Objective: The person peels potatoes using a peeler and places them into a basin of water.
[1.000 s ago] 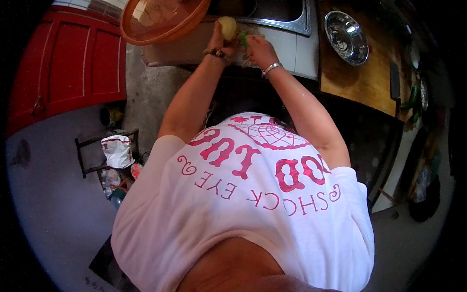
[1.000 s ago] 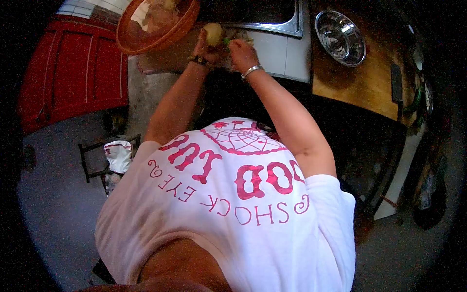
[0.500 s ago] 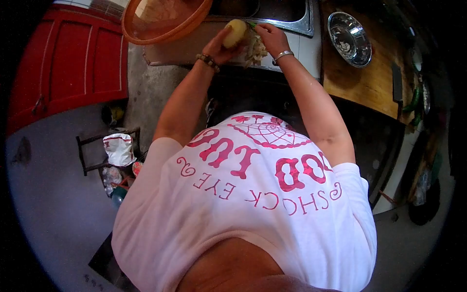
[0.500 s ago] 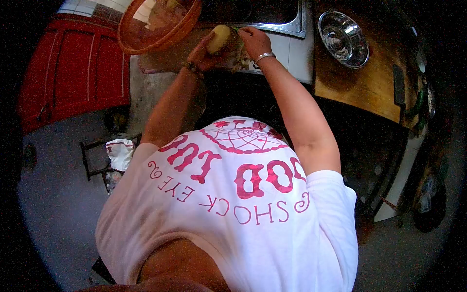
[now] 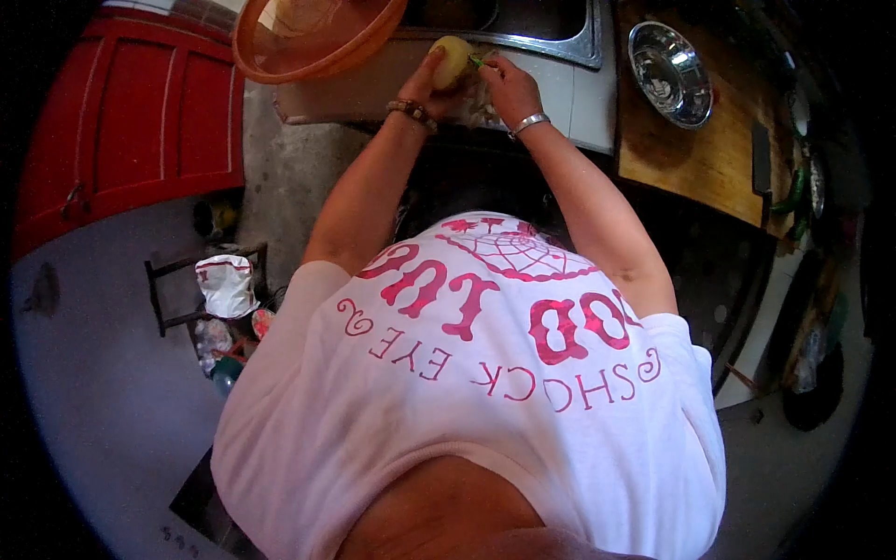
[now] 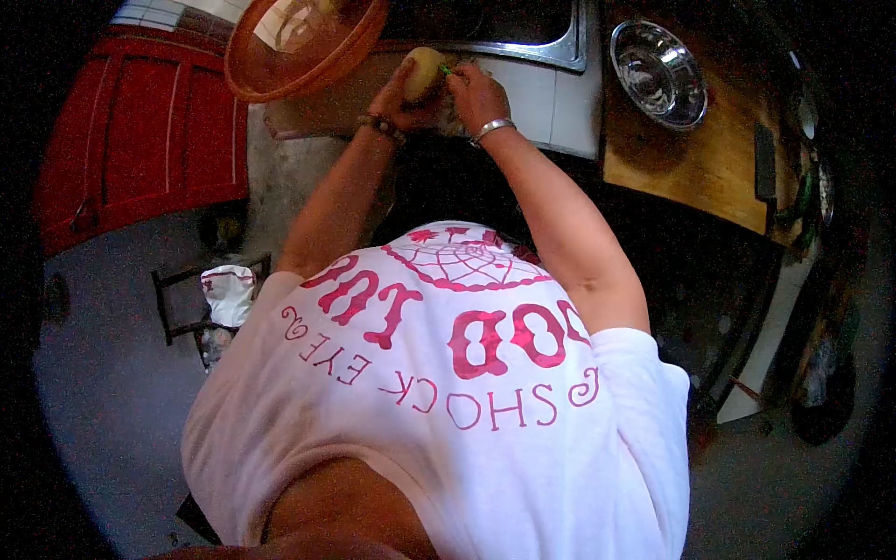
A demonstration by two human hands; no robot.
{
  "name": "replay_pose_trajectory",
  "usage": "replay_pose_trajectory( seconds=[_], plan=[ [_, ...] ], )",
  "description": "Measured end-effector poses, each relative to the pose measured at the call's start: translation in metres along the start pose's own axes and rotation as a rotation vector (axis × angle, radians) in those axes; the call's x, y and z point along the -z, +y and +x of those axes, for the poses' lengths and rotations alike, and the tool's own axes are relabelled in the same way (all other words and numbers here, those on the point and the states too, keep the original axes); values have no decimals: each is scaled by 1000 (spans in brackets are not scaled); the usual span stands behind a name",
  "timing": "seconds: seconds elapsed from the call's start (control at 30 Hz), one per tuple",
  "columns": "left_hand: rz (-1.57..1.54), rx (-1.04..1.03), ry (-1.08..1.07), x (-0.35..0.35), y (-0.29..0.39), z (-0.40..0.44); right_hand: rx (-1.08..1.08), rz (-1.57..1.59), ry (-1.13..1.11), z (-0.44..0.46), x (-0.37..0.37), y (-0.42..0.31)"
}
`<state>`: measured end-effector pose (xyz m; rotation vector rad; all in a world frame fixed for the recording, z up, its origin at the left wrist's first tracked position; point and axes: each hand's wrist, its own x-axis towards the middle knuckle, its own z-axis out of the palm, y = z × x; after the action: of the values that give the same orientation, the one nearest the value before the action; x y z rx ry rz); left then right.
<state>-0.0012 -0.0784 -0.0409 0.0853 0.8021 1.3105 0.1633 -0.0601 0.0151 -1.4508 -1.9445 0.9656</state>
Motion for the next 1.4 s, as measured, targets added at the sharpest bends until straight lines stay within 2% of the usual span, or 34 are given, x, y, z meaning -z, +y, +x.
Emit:
replay_pose_trajectory(
  seconds=[0.13,0.2,0.3,0.53,0.6,0.73,0.83,0.9,0.93,1.0,1.03,1.1,1.2,1.27,1.33,1.4],
  plan=[
    [-108,-44,14,-3,-7,4,9,-17,26,0,-3,-2],
    [-173,-30,-93,-2,-14,16,-65,62,62,0,-4,-5],
    [-193,-13,-106,-2,-16,24,-116,51,71,-2,-4,-10],
    [-210,20,-94,-5,-19,27,-69,28,138,-16,-17,-18],
    [-145,-42,146,-18,-21,30,-91,-33,51,-24,-17,-21],
    [-99,-107,165,-22,-14,25,-9,-64,64,-34,-31,-14],
    [-74,-157,82,-13,-10,35,-37,28,-64,-33,-32,-9],
    [-68,-252,64,-11,-5,35,-189,243,-34,-27,-30,-2],
    [-68,-255,62,-10,-2,35,-185,242,-32,-23,-27,2],
    [-296,-29,20,-6,5,23,-550,669,-13,-17,-13,5],
    [-296,-33,17,-6,8,19,-491,698,23,-5,-22,34],
    [-102,-20,-158,-4,11,12,-465,739,-2,-1,-3,24],
    [-62,18,-101,-10,9,-1,-395,724,-27,11,18,13],
    [-7,27,-178,-21,10,-15,-151,244,29,27,20,19],
    [45,28,-255,-25,12,-20,-182,232,6,29,26,14],
    [105,122,-285,-24,13,-19,-92,130,40,28,29,9]
  ],
)
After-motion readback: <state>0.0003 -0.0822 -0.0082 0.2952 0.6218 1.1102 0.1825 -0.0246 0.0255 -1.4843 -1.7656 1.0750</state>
